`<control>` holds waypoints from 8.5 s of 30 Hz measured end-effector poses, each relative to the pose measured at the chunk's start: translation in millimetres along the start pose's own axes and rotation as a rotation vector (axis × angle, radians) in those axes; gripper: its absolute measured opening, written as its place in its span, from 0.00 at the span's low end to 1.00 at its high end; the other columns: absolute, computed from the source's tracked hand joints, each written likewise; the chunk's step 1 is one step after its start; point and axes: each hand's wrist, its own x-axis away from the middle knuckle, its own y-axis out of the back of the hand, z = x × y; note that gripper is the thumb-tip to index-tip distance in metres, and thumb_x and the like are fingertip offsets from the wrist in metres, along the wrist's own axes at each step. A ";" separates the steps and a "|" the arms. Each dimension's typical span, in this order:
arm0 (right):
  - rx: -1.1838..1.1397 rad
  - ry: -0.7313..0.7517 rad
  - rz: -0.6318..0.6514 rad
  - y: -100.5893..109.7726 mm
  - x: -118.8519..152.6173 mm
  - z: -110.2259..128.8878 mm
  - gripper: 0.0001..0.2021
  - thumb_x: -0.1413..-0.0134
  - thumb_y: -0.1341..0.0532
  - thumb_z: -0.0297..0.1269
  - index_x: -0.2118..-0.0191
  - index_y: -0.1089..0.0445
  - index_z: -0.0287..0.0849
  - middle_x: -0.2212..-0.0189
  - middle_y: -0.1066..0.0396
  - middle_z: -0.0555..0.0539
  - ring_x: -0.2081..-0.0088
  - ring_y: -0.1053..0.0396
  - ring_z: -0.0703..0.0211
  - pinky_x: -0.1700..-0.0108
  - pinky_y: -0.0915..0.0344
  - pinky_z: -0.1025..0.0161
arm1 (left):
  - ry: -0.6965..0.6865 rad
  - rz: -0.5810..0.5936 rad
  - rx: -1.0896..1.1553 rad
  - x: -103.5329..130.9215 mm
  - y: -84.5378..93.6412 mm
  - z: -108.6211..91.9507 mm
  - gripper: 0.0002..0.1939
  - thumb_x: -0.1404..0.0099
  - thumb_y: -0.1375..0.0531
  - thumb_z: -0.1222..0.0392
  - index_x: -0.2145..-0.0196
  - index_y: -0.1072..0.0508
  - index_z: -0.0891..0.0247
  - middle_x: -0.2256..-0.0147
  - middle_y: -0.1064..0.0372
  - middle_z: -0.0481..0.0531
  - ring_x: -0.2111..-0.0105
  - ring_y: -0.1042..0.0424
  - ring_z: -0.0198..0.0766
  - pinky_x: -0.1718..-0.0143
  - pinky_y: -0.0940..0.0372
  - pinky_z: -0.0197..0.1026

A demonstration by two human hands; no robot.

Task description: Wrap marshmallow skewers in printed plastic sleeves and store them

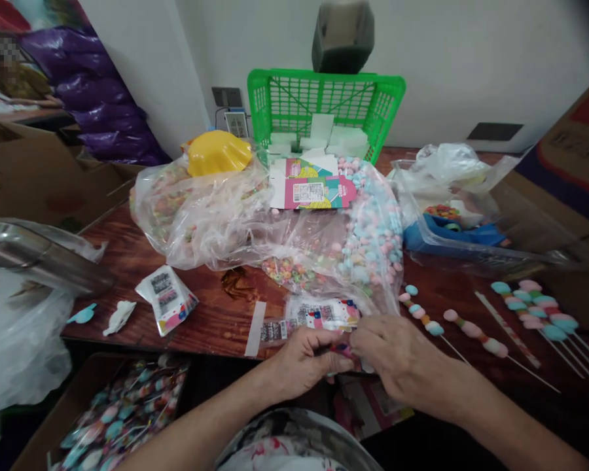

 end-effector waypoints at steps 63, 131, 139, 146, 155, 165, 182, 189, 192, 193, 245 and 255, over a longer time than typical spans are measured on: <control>-0.672 -0.436 -0.702 -91.8 -57.7 39.2 0.08 0.44 0.43 0.27 0.73 0.33 0.42 0.76 0.34 0.51 0.72 0.35 0.63 0.69 0.38 0.64 | 0.019 -0.332 0.067 30.2 24.2 9.8 0.17 0.38 0.42 0.46 0.67 0.31 0.65 0.73 0.38 0.46 0.73 0.40 0.29 0.68 0.41 0.32; 0.080 -0.213 0.247 -146.8 -187.6 3.3 0.08 0.43 0.48 0.28 0.65 0.31 0.39 0.65 0.29 0.42 0.65 0.33 0.56 0.66 0.46 0.61 | 0.014 -0.984 0.288 115.7 99.0 12.8 0.15 0.48 0.35 0.51 0.74 0.26 0.69 0.86 0.34 0.47 0.87 0.38 0.28 0.86 0.45 0.29; -0.089 -0.194 0.128 -121.1 -159.0 -13.0 0.08 0.45 0.50 0.26 0.67 0.34 0.40 0.71 0.30 0.46 0.68 0.34 0.59 0.64 0.41 0.63 | 0.040 -0.991 0.241 110.7 101.3 11.5 0.16 0.48 0.35 0.50 0.73 0.25 0.69 0.84 0.34 0.47 0.87 0.38 0.28 0.85 0.43 0.30; -0.527 0.026 -0.294 -81.7 -128.6 28.6 0.18 0.44 0.49 0.23 0.51 0.33 0.46 0.65 0.29 0.48 0.65 0.32 0.63 0.63 0.35 0.65 | 0.037 -0.866 0.143 78.5 89.5 6.9 0.14 0.47 0.37 0.52 0.73 0.24 0.68 0.81 0.35 0.46 0.85 0.39 0.28 0.84 0.43 0.31; -0.353 0.017 -0.310 -105.3 -98.3 36.0 0.24 0.48 0.50 0.19 0.46 0.35 0.41 0.68 0.32 0.45 0.66 0.34 0.60 0.64 0.33 0.63 | -0.006 -0.703 0.045 63.0 65.9 1.9 0.11 0.43 0.40 0.56 0.69 0.24 0.67 0.80 0.36 0.46 0.82 0.39 0.28 0.80 0.41 0.31; -0.424 -0.089 -0.324 -100.6 -82.8 35.1 0.23 0.45 0.49 0.22 0.44 0.38 0.42 0.69 0.33 0.47 0.68 0.35 0.61 0.65 0.35 0.64 | -0.049 -0.746 -0.048 55.3 60.6 5.8 0.14 0.44 0.38 0.52 0.78 0.26 0.67 0.78 0.36 0.48 0.79 0.40 0.28 0.78 0.42 0.31; -1.428 -0.667 -0.136 -95.9 -75.9 18.4 0.09 0.60 0.32 0.41 0.75 0.28 0.40 0.79 0.31 0.53 0.76 0.38 0.66 0.72 0.40 0.67 | -0.238 -0.530 -0.471 43.6 55.3 -17.3 0.13 0.40 0.41 0.59 0.78 0.24 0.67 0.80 0.35 0.50 0.77 0.38 0.31 0.73 0.42 0.34; -1.114 -0.120 -0.051 -70.3 -70.9 8.5 0.07 0.46 0.41 0.31 0.74 0.31 0.38 0.79 0.34 0.51 0.76 0.40 0.67 0.73 0.44 0.68 | 0.224 -0.352 0.077 42.4 55.3 -20.3 0.09 0.54 0.35 0.59 0.81 0.25 0.69 0.86 0.36 0.46 0.89 0.38 0.28 0.91 0.49 0.28; -0.631 0.236 -0.158 -51.2 -66.5 12.9 0.11 0.44 0.49 0.23 0.70 0.31 0.38 0.75 0.32 0.47 0.72 0.38 0.63 0.68 0.41 0.64 | 0.364 -0.199 0.240 43.9 56.6 -21.2 0.07 0.59 0.35 0.61 0.81 0.24 0.70 0.86 0.31 0.49 0.91 0.37 0.31 0.94 0.47 0.28; -0.495 0.323 -0.183 -45.8 -64.0 15.7 0.12 0.44 0.51 0.22 0.69 0.32 0.38 0.74 0.32 0.45 0.70 0.38 0.61 0.66 0.41 0.62 | 0.401 -0.141 0.264 44.4 56.8 -22.2 0.06 0.59 0.35 0.63 0.81 0.24 0.70 0.85 0.30 0.50 0.91 0.37 0.31 0.94 0.45 0.29; -1.463 -0.588 -0.246 -48.8 -74.6 47.0 0.10 0.54 0.40 0.37 0.79 0.38 0.40 0.84 0.45 0.56 0.82 0.50 0.70 0.79 0.52 0.69 | -0.500 -0.346 0.179 34.5 46.5 -62.0 0.11 0.50 0.39 0.64 0.83 0.39 0.63 0.80 0.30 0.49 0.65 0.28 0.42 0.56 0.35 0.48; -1.147 -0.256 -0.310 -60.8 -120.8 73.4 0.08 0.46 0.44 0.35 0.75 0.37 0.41 0.82 0.40 0.54 0.79 0.43 0.68 0.74 0.46 0.68 | -0.167 -0.580 -0.595 100.4 58.7 -55.4 0.12 0.44 0.38 0.62 0.61 0.25 0.64 0.69 0.29 0.50 0.72 0.32 0.32 0.67 0.35 0.35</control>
